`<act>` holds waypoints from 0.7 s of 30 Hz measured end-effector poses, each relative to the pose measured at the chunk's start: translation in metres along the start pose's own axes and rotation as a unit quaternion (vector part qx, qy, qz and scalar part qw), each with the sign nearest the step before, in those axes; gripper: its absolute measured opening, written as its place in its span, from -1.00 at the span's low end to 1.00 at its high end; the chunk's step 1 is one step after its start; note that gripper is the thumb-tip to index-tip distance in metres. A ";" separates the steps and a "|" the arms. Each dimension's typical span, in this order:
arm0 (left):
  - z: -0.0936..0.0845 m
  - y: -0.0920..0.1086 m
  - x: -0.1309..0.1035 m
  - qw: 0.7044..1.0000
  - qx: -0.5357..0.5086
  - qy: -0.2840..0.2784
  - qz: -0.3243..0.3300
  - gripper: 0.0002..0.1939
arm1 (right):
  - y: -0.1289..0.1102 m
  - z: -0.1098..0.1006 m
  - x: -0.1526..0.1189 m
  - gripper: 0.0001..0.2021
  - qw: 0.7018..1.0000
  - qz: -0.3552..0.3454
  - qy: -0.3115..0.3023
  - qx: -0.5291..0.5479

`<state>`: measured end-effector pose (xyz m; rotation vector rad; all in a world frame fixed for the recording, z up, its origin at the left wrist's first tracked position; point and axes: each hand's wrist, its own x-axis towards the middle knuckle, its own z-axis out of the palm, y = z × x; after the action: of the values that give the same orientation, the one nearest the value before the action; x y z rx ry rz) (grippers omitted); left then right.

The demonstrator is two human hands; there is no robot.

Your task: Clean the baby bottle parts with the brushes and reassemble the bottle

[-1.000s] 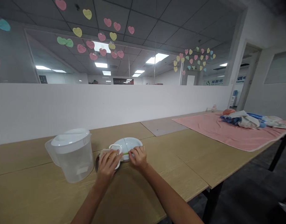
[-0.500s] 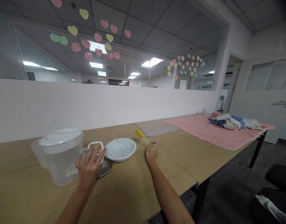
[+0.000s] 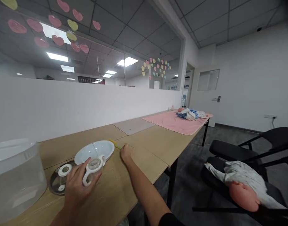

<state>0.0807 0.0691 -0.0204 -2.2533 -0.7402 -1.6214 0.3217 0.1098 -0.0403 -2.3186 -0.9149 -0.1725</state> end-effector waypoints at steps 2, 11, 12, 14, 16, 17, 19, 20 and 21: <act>0.006 -0.003 -0.003 1.000 -0.024 -0.020 -0.001 -0.47 | -0.001 -0.003 -0.002 -0.76 1.000 -0.006 0.001 -0.009; 0.025 -0.007 -0.019 0.994 -0.067 -0.081 -0.009 -0.48 | -0.011 -0.007 -0.003 -0.75 0.998 -0.052 0.022 0.007; 0.026 -0.005 -0.019 0.993 -0.067 -0.093 -0.011 -0.48 | -0.011 -0.006 -0.002 -0.75 0.998 -0.054 0.021 0.007; 0.023 -0.001 -0.017 0.992 -0.061 -0.112 -0.024 -0.47 | -0.009 -0.004 -0.002 -0.73 0.998 -0.056 0.018 0.007; 0.018 0.002 -0.014 0.989 -0.050 -0.133 -0.027 -0.45 | -0.007 -0.003 -0.001 -0.72 0.998 -0.055 0.008 0.006; 0.015 0.002 -0.012 0.988 -0.048 -0.145 -0.023 -0.43 | -0.007 -0.003 0.000 -0.71 0.999 -0.054 0.001 0.006; 0.009 0.001 -0.008 0.986 -0.066 -0.153 0.000 -0.38 | -0.005 -0.001 0.002 -0.73 0.999 -0.052 -0.013 0.009; 0.006 -0.001 -0.006 0.985 -0.080 -0.150 0.004 -0.38 | -0.005 -0.001 0.003 -0.73 0.998 -0.051 -0.020 0.011; 0.004 -0.004 -0.005 0.986 -0.092 -0.140 -0.006 -0.40 | -0.005 0.000 0.004 -0.74 0.998 -0.051 -0.025 0.013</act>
<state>0.0803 0.0730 -0.0268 -2.6510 -0.6923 -1.4464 0.3217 0.1146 -0.0367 -2.2627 -1.0559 -0.1450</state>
